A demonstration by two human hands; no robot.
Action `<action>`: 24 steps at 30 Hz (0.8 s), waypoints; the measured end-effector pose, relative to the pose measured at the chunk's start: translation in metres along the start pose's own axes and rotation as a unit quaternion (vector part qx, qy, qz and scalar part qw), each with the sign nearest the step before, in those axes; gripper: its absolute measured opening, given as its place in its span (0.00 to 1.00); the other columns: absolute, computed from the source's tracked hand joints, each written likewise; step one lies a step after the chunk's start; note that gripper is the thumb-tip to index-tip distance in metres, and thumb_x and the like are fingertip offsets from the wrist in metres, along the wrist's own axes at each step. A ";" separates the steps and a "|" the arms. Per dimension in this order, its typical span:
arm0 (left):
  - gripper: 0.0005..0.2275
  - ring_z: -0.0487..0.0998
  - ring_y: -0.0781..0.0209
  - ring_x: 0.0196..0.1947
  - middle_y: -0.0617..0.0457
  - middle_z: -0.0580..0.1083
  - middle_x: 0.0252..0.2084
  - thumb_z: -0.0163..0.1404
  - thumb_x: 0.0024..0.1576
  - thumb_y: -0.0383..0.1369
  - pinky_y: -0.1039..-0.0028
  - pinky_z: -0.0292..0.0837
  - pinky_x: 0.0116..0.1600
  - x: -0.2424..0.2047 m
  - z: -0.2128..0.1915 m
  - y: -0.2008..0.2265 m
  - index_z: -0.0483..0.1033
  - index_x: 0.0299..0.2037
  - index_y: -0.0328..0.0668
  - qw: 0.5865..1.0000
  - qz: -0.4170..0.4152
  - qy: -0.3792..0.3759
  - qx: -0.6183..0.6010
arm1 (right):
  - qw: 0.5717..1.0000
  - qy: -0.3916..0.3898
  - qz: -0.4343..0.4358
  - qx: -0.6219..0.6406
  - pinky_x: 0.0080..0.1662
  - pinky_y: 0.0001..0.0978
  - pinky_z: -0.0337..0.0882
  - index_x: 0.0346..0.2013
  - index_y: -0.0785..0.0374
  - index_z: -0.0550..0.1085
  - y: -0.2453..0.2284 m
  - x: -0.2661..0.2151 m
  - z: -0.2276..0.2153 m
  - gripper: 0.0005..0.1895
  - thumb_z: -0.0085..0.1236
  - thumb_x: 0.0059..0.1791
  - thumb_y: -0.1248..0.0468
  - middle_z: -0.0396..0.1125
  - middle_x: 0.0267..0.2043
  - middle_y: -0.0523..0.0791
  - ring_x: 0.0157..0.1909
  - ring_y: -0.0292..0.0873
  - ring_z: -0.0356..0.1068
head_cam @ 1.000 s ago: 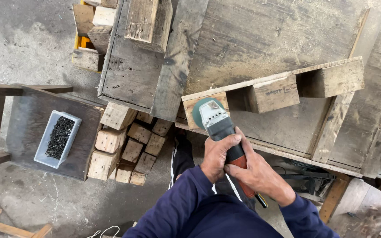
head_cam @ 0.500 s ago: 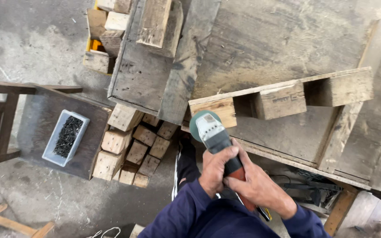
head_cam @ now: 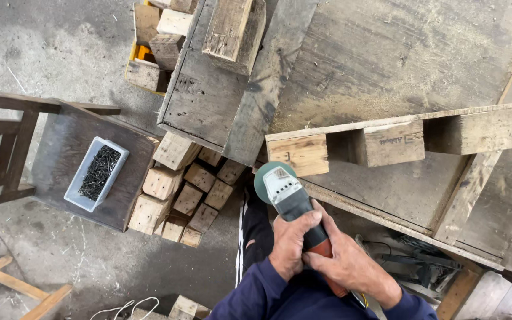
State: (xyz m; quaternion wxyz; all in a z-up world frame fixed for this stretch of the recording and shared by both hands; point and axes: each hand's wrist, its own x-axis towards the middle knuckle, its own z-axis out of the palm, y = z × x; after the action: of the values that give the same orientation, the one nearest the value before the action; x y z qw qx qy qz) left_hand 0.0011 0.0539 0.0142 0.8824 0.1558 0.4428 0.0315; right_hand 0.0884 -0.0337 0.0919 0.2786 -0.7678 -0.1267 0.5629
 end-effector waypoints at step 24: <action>0.12 0.78 0.64 0.36 0.54 0.77 0.36 0.60 0.49 0.28 0.71 0.77 0.45 -0.011 0.012 -0.022 0.77 0.43 0.36 1.000 -0.013 0.015 0.006 | 1.000 -0.019 -0.010 0.010 0.59 0.41 0.68 0.76 0.54 0.38 0.018 -0.015 -0.013 0.59 0.64 0.39 0.58 0.71 0.57 0.58 0.60 0.55 0.73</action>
State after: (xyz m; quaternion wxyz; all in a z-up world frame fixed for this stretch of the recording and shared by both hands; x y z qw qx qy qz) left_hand 0.0021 0.0280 0.0221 0.8753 0.1545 0.4578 0.0192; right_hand 0.0937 -0.0601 0.0965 0.2891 -0.7530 -0.1343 0.5757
